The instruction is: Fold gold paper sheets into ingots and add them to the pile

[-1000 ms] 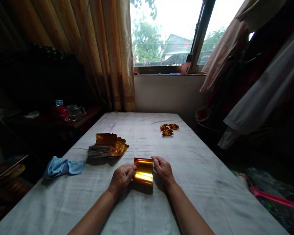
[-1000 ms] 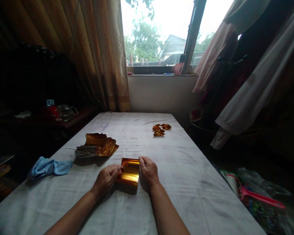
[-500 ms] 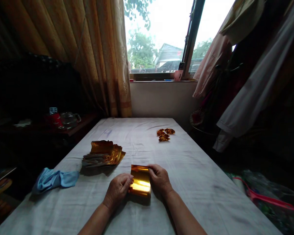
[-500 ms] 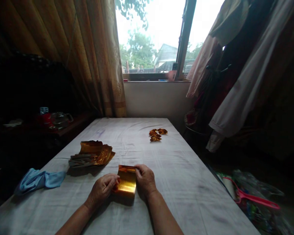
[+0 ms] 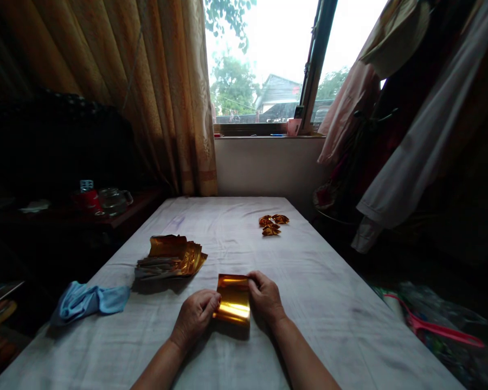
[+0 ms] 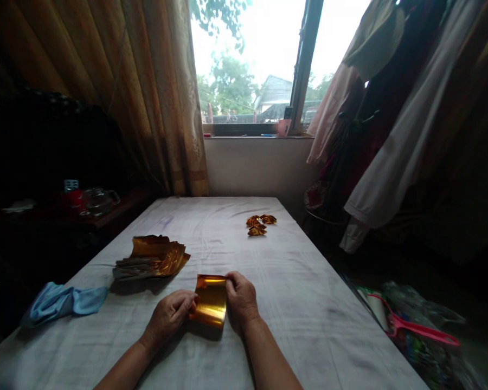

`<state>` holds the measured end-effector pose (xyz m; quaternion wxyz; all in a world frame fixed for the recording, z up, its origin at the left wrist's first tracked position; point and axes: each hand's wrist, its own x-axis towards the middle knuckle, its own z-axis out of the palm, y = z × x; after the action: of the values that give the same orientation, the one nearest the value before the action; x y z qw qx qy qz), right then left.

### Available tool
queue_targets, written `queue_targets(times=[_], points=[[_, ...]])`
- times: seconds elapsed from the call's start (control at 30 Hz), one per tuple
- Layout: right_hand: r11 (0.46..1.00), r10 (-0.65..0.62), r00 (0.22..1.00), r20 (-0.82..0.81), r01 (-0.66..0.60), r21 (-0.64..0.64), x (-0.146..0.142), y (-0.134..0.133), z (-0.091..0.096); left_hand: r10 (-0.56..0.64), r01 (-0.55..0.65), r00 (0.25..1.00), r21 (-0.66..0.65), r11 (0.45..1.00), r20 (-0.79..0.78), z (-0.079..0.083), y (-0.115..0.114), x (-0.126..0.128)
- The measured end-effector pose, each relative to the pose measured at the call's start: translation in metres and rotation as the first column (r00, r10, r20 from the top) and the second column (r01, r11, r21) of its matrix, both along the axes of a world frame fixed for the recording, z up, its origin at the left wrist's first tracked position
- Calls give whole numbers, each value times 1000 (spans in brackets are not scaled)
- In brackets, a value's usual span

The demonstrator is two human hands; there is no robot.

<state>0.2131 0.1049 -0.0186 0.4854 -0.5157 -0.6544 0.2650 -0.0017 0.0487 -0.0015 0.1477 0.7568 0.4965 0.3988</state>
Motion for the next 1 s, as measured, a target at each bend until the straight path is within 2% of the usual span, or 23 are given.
queue_targets(times=[0.33, 0.73, 1.0], points=[[999, -14, 1000, 1, 14, -49, 2, 2, -2, -45, 44, 995, -16, 999, -84, 2, -5, 5], [998, -37, 999, -8, 37, -52, 2, 4, -5, -18, 17, 995, -12, 1000, -100, -1, -1, 4], [996, -81, 997, 3, 81, -41, 6, 7, -4, -13, 11, 993, -18, 1000, -115, 2, -4, 6]])
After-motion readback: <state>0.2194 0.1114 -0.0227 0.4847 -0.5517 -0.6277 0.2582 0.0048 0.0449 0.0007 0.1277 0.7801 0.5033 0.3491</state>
